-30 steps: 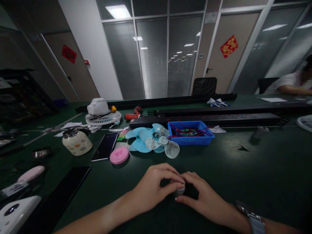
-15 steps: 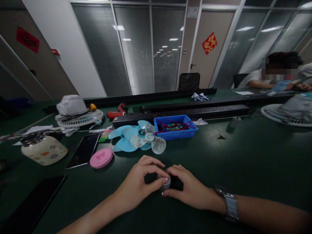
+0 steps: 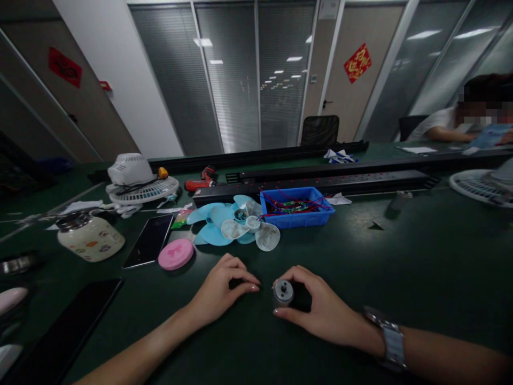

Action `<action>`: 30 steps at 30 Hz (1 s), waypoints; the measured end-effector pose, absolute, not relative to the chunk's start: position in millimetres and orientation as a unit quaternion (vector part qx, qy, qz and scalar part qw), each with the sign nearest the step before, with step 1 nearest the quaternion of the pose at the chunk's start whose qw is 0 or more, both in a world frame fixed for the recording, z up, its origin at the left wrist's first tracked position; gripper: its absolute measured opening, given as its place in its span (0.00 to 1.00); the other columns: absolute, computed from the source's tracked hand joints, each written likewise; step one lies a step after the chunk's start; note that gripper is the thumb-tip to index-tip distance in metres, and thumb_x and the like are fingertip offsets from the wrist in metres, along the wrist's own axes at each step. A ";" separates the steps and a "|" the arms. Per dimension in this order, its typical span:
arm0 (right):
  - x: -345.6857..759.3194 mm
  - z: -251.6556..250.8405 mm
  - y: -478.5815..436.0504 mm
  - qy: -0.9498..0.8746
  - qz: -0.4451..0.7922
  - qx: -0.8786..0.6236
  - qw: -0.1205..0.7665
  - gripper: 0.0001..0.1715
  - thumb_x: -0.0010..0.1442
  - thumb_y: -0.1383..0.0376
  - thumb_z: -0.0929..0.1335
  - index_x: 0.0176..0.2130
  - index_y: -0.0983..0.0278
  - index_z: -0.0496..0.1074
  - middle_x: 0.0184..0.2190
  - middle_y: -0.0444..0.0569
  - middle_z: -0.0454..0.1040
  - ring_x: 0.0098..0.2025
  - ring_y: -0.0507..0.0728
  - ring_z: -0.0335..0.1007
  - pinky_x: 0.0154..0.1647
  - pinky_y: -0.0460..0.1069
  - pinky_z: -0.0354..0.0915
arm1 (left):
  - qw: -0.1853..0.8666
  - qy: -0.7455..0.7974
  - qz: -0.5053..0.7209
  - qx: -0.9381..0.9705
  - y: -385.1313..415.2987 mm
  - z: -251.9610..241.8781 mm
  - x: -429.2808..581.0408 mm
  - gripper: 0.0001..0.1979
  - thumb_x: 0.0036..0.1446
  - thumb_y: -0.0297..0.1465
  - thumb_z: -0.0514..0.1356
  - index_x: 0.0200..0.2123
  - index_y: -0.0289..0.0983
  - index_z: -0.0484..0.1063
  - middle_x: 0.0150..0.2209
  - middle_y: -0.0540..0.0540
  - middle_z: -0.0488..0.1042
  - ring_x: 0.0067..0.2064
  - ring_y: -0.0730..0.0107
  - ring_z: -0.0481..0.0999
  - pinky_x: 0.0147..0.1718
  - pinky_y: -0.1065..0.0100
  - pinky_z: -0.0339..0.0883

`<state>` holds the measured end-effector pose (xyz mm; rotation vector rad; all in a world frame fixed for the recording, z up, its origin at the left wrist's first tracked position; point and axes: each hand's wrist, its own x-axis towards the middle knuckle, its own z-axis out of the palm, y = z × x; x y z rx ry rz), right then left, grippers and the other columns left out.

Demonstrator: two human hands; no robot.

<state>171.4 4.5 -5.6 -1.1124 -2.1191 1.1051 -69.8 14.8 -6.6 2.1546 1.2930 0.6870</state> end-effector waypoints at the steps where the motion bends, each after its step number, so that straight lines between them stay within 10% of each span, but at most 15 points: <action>1: 171.7 -5.9 4.7 -0.775 0.406 -0.414 0.250 0.18 0.53 0.59 0.74 0.42 0.61 0.70 0.41 0.46 0.71 0.44 0.56 0.68 0.46 0.52 0.64 | 0.264 0.479 0.240 0.802 15.3 -10.0 -72.7 0.06 0.56 0.37 0.64 0.36 0.46 0.80 0.34 0.47 0.73 0.41 0.62 0.68 0.40 0.64 0.62; 7: 172.7 -9.9 5.1 -0.776 0.407 -0.414 0.245 0.18 0.53 0.58 0.73 0.41 0.61 0.69 0.41 0.45 0.71 0.43 0.56 0.68 0.45 0.52 0.64 | 0.267 0.474 0.227 0.808 18.0 -14.7 -77.0 0.16 0.53 0.39 0.65 0.47 0.49 0.76 0.37 0.48 0.72 0.42 0.63 0.68 0.41 0.64 0.62; 30: 171.2 -15.2 6.8 -0.800 0.373 -0.388 0.265 0.18 0.52 0.57 0.74 0.39 0.62 0.68 0.37 0.45 0.68 0.40 0.55 0.65 0.39 0.50 0.62 | 0.337 0.396 0.341 0.783 -3.4 22.1 -27.0 0.07 0.58 0.28 0.61 0.38 0.41 0.79 0.39 0.48 0.79 0.41 0.68 0.78 0.42 0.69 0.70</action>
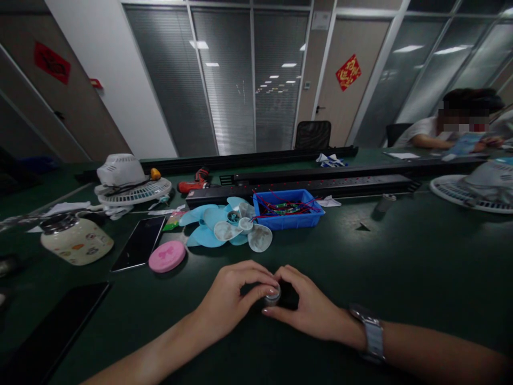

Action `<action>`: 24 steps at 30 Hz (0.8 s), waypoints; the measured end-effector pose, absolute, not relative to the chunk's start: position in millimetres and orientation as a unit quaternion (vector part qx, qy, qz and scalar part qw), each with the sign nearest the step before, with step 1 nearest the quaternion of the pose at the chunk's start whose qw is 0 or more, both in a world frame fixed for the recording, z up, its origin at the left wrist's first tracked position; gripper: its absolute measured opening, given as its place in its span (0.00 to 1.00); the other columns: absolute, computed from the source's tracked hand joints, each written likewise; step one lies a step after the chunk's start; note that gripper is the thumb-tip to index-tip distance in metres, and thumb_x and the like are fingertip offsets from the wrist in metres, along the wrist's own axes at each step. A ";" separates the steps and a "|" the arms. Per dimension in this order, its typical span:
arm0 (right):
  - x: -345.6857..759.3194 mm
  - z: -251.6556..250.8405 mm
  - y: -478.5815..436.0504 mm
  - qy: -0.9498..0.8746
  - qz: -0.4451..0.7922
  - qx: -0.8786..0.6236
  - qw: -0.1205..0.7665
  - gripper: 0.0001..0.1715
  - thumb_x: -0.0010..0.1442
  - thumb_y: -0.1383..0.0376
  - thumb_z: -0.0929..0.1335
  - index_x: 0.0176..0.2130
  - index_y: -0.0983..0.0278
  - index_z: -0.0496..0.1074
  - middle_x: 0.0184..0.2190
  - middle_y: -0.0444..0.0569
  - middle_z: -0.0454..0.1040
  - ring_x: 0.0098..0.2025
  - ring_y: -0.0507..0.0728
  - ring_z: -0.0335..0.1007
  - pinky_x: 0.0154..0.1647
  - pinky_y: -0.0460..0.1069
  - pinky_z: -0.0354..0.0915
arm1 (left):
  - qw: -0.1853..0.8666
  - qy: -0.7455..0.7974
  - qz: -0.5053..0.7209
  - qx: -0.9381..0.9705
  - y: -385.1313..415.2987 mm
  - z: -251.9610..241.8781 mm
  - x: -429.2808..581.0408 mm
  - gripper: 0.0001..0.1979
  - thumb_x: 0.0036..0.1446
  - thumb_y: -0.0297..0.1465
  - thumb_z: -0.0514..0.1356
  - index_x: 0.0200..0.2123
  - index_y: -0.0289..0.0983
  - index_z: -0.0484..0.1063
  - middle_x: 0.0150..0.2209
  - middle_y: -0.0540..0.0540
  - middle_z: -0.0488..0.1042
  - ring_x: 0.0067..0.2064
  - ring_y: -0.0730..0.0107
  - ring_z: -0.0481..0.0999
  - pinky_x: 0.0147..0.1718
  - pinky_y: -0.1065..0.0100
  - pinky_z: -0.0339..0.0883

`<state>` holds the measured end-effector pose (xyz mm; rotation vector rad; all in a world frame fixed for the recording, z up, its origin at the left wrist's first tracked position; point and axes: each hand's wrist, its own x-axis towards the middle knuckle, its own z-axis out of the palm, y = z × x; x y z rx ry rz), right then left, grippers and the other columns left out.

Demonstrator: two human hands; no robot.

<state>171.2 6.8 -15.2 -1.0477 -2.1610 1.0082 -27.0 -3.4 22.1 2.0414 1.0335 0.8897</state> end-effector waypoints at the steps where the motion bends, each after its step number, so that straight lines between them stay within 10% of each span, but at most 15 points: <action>1: 171.2 -15.4 7.0 -0.801 0.372 -0.387 0.264 0.18 0.52 0.56 0.74 0.39 0.62 0.68 0.37 0.45 0.68 0.40 0.56 0.65 0.39 0.50 0.62 | 0.342 0.393 0.329 0.787 -2.8 24.2 -28.1 0.07 0.59 0.28 0.61 0.38 0.41 0.79 0.40 0.48 0.79 0.42 0.68 0.77 0.42 0.69 0.70; 10: 171.8 -18.6 7.5 -0.815 0.350 -0.375 0.270 0.21 0.53 0.54 0.73 0.43 0.62 0.68 0.40 0.47 0.69 0.43 0.57 0.64 0.43 0.52 0.62 | 0.381 0.415 0.304 0.768 -0.4 32.9 -29.9 0.12 0.57 0.30 0.63 0.45 0.44 0.75 0.45 0.49 0.78 0.50 0.63 0.75 0.51 0.61 0.64; 19: 170.0 -17.9 7.1 -0.831 0.354 -0.349 0.248 0.21 0.50 0.54 0.75 0.37 0.62 0.67 0.36 0.45 0.69 0.40 0.56 0.64 0.40 0.50 0.61 | 0.433 0.458 0.364 0.686 -9.7 24.0 -23.1 0.16 0.48 0.34 0.69 0.34 0.37 0.66 0.27 0.52 0.77 0.32 0.68 0.79 0.36 0.67 0.70; 24: 170.1 -17.8 7.7 -0.833 0.350 -0.349 0.248 0.23 0.50 0.53 0.75 0.39 0.62 0.68 0.39 0.46 0.69 0.41 0.57 0.65 0.41 0.51 0.61 | 0.432 0.405 0.335 0.733 -10.1 32.3 -27.7 0.21 0.53 0.30 0.65 0.50 0.39 0.65 0.42 0.45 0.79 0.51 0.62 0.75 0.51 0.60 0.65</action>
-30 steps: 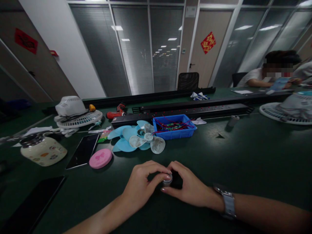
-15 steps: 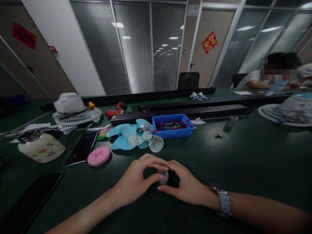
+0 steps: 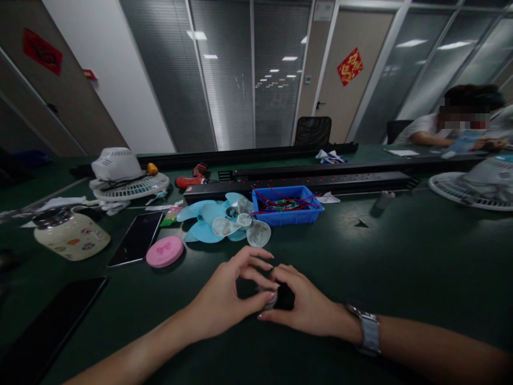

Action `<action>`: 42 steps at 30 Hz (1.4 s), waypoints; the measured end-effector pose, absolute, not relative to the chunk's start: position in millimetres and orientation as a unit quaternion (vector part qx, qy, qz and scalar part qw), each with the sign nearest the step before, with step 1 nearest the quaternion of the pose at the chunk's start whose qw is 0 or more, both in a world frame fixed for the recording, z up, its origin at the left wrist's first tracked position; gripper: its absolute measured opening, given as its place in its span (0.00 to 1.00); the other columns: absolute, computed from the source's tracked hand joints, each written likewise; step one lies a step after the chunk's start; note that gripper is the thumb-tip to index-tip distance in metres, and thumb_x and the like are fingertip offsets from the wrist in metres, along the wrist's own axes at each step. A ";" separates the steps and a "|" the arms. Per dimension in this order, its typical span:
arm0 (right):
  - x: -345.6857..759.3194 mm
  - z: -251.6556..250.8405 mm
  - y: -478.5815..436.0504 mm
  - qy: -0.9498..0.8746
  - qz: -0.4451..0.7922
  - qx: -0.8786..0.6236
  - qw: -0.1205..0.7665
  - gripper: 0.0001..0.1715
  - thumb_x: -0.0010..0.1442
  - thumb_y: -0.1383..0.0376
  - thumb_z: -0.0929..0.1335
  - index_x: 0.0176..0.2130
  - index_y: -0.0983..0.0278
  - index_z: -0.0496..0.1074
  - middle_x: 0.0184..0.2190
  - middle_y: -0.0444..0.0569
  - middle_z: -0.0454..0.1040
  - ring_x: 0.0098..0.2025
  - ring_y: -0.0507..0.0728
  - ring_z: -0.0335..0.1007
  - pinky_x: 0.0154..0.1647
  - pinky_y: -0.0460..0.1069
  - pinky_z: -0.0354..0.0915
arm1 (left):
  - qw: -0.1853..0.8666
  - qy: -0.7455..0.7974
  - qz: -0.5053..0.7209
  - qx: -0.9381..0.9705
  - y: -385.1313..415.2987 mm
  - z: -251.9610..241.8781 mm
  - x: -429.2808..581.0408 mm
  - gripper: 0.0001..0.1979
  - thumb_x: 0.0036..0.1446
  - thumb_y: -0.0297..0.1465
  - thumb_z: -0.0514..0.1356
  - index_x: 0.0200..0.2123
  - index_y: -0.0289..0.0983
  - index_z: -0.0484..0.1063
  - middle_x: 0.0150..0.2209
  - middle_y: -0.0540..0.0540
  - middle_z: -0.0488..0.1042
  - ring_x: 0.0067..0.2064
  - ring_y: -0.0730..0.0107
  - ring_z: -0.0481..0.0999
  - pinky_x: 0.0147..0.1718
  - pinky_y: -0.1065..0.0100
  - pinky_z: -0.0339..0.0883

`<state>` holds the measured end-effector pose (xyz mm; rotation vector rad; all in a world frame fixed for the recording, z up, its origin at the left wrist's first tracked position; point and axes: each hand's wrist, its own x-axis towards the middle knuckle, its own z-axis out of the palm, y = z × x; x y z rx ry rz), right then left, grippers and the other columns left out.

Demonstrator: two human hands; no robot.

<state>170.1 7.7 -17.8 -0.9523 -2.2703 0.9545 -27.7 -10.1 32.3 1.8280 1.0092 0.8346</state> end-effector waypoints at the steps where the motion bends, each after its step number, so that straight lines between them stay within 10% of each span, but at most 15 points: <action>1: 170.2 -17.6 7.8 -0.834 0.348 -0.348 0.248 0.23 0.50 0.53 0.75 0.40 0.62 0.69 0.40 0.46 0.69 0.42 0.57 0.65 0.42 0.52 0.61 | 0.446 0.388 0.321 0.740 -9.5 34.4 -29.5 0.25 0.55 0.29 0.64 0.55 0.40 0.61 0.42 0.45 0.80 0.54 0.62 0.73 0.54 0.58 0.63; 6: 170.7 -16.4 7.0 -0.834 0.347 -0.355 0.240 0.22 0.51 0.53 0.74 0.40 0.62 0.69 0.40 0.46 0.70 0.43 0.57 0.65 0.44 0.52 0.60 | 0.478 0.356 0.306 0.743 -6.1 34.6 -34.3 0.33 0.57 0.27 0.62 0.62 0.41 0.52 0.40 0.47 0.81 0.59 0.64 0.68 0.58 0.54 0.58; 16: 170.1 -16.7 7.5 -0.813 0.360 -0.378 0.257 0.21 0.48 0.55 0.76 0.37 0.62 0.69 0.36 0.45 0.70 0.39 0.56 0.65 0.39 0.50 0.61 | 0.403 0.430 0.448 0.673 -5.1 19.8 -29.5 0.20 0.48 0.31 0.69 0.42 0.37 0.65 0.32 0.50 0.79 0.36 0.67 0.80 0.44 0.64 0.68; 33: 174.9 -12.5 7.6 -0.782 0.381 -0.412 0.270 0.16 0.51 0.60 0.74 0.36 0.63 0.67 0.38 0.47 0.70 0.40 0.56 0.67 0.40 0.51 0.64 | 0.429 0.442 0.271 0.740 23.0 -8.2 -77.2 0.28 0.48 0.33 0.69 0.53 0.38 0.66 0.38 0.45 0.82 0.49 0.59 0.78 0.53 0.55 0.63; 42: 174.7 -11.2 8.2 -0.804 0.368 -0.389 0.261 0.19 0.50 0.56 0.75 0.39 0.61 0.71 0.38 0.46 0.71 0.42 0.57 0.66 0.42 0.51 0.63 | 0.451 0.415 0.443 0.655 1.3 10.9 -32.7 0.17 0.50 0.29 0.68 0.41 0.36 0.66 0.32 0.48 0.81 0.37 0.64 0.82 0.44 0.63 0.71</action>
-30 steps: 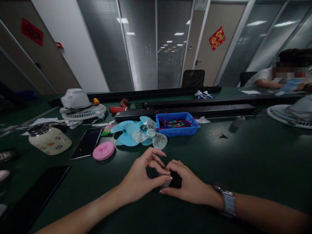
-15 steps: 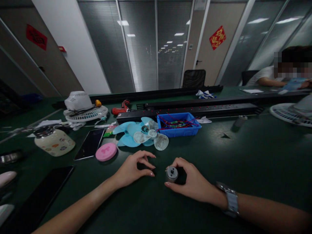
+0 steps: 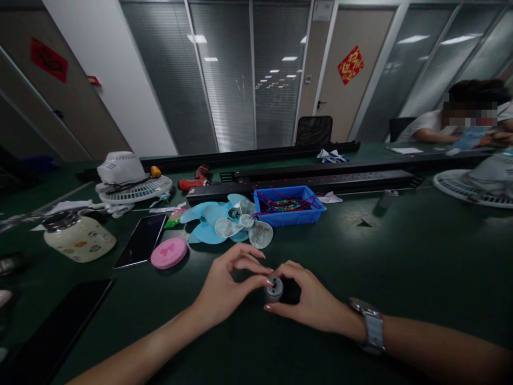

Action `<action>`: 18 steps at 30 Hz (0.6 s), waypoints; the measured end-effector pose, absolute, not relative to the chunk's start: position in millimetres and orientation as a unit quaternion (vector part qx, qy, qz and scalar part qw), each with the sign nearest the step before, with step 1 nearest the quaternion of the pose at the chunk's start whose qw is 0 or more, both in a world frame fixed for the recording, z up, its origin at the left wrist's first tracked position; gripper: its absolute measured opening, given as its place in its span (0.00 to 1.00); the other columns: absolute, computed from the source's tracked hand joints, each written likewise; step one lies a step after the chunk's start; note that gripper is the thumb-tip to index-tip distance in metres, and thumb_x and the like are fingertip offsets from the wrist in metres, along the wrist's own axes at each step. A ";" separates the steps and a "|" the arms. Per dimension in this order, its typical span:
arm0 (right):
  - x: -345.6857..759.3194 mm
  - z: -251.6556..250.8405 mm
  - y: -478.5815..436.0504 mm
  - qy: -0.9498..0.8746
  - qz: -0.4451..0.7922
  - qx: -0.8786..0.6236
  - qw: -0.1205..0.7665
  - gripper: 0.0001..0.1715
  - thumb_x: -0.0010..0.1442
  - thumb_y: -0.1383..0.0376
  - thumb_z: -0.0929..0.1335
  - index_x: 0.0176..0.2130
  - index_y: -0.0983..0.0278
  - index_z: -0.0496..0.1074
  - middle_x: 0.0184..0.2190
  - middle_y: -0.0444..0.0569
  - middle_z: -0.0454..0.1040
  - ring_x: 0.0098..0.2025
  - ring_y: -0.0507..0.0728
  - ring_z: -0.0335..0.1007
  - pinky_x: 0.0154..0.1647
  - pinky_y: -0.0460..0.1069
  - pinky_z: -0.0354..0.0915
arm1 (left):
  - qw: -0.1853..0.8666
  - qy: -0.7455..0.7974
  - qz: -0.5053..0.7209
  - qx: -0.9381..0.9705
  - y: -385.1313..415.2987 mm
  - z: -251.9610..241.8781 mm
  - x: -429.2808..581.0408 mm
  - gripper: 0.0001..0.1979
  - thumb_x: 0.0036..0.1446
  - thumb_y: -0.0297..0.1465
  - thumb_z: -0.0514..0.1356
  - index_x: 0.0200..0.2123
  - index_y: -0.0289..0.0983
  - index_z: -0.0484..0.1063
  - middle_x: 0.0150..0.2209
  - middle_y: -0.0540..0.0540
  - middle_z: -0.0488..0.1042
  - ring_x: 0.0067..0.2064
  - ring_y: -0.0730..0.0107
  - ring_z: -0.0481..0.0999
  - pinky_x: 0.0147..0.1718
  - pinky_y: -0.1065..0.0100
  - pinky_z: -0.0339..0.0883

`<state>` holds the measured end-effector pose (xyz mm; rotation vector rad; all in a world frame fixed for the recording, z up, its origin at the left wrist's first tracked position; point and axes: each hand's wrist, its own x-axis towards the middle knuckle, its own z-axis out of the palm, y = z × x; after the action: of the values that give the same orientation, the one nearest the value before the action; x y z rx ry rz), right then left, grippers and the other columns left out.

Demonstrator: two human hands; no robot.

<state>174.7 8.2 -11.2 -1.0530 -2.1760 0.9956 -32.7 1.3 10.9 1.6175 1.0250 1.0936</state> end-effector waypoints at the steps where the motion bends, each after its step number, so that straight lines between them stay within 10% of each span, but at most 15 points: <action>1: 174.5 -11.5 7.9 -0.807 0.367 -0.384 0.259 0.20 0.50 0.55 0.75 0.40 0.61 0.72 0.38 0.46 0.71 0.42 0.58 0.66 0.43 0.52 0.62 | 0.458 0.408 0.437 0.658 -2.1 11.8 -28.5 0.17 0.50 0.29 0.68 0.41 0.37 0.66 0.33 0.49 0.81 0.37 0.65 0.82 0.44 0.64 0.71; 18: 173.5 -15.5 9.4 -0.813 0.363 -0.377 0.255 0.21 0.50 0.54 0.75 0.42 0.59 0.73 0.40 0.47 0.71 0.44 0.58 0.65 0.45 0.53 0.62 | 0.394 0.438 0.400 0.702 -12.2 20.2 -20.3 0.15 0.52 0.30 0.67 0.42 0.38 0.68 0.38 0.47 0.79 0.42 0.64 0.81 0.45 0.65 0.71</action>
<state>173.5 9.4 -15.5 -1.0229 -2.2088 0.9865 -20.3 -12.2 20.2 1.7804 1.1110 1.0151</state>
